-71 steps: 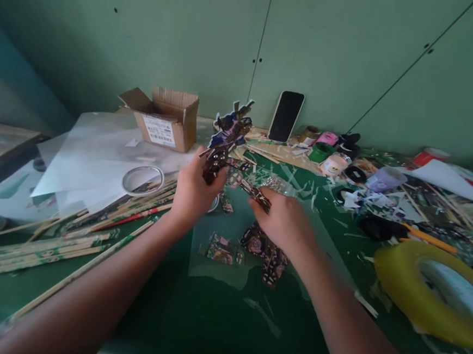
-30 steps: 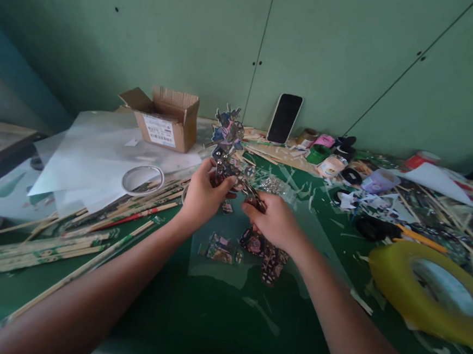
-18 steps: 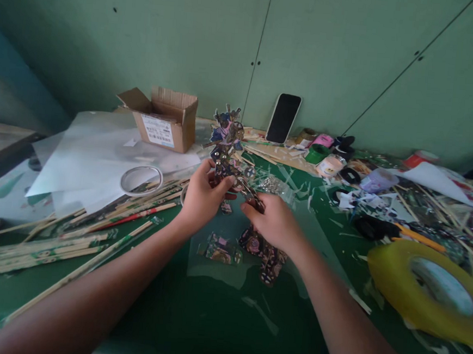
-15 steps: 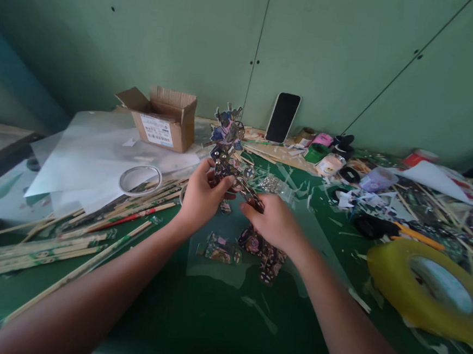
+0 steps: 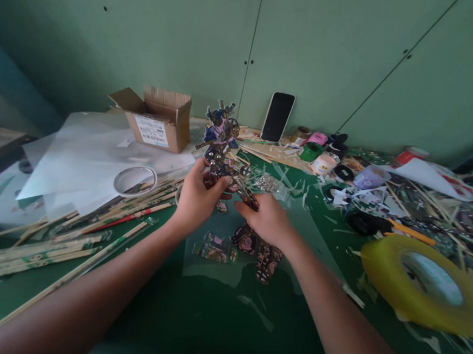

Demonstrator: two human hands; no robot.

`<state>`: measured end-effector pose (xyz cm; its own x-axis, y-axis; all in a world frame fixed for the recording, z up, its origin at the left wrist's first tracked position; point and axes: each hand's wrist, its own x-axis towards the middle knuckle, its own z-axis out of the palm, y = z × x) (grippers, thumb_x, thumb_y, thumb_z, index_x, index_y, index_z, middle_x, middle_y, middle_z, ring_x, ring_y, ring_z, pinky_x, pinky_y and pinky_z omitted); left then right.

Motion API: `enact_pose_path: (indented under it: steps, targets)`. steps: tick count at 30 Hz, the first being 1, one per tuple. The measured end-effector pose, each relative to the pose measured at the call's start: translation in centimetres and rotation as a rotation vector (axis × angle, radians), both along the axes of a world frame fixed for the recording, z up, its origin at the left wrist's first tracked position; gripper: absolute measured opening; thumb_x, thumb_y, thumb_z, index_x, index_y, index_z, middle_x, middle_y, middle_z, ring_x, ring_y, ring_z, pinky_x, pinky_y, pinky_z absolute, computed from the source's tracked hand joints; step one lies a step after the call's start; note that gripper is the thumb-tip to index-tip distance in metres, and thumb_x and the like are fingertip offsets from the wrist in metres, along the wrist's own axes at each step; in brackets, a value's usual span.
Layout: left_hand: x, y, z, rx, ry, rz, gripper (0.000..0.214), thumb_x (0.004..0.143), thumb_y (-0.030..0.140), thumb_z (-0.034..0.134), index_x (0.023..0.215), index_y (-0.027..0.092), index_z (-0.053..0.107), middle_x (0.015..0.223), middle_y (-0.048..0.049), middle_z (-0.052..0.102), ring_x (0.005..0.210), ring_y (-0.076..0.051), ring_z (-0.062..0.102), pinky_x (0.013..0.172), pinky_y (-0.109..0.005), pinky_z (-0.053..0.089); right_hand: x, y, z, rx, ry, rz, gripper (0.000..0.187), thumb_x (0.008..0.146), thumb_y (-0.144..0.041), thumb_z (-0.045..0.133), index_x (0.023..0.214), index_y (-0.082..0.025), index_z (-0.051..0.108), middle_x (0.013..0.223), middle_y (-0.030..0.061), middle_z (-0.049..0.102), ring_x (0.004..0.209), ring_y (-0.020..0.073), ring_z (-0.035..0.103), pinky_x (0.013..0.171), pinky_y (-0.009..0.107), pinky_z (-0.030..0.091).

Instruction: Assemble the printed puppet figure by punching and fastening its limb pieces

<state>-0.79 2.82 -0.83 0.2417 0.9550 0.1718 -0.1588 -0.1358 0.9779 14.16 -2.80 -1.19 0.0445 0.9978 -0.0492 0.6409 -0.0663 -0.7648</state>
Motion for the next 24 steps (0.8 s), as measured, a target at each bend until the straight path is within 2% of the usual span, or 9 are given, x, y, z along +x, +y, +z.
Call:
enact_pose_path:
  steps: [5, 13, 24]
  targets:
    - [-0.05, 0.06, -0.05, -0.002, -0.004, -0.007, 0.030, 0.073, 0.016, 0.072, 0.094, 0.020, 0.051, 0.073, 0.0018, 0.065, 0.059, -0.015, 0.070, 0.052, -0.025, 0.062, -0.11, -0.18, 0.58, -0.057, 0.033, 0.004, 0.040, 0.088, -0.036, 0.057, 0.055, -0.024, 0.037, 0.046, -0.0038, 0.040, 0.042, 0.0119, 0.040, 0.045, 0.028, 0.027]
    - [-0.05, -0.08, 0.18, 0.007, 0.030, 0.000, 0.027, 0.075, 0.014, 0.070, 0.093, 0.020, 0.052, 0.073, 0.0011, 0.066, 0.058, -0.015, 0.069, 0.052, -0.025, 0.062, -0.35, -0.23, 0.67, -0.040, -0.035, -0.017, 0.044, 0.088, -0.034, 0.059, 0.055, -0.024, 0.032, 0.046, -0.0060, 0.032, 0.040, 0.0100, 0.031, 0.044, 0.029, 0.018]
    - [0.06, -0.34, 0.01, -0.016, -0.011, -0.004, 0.027, 0.078, 0.022, 0.069, 0.092, 0.021, 0.046, 0.071, 0.0025, 0.065, 0.060, -0.015, 0.071, 0.052, -0.025, 0.061, -0.22, -0.10, 0.36, -0.007, -0.108, -0.047, 0.043, 0.085, -0.034, 0.058, 0.055, -0.025, 0.029, 0.047, -0.0055, 0.030, 0.040, 0.0107, 0.032, 0.043, 0.030, 0.019]
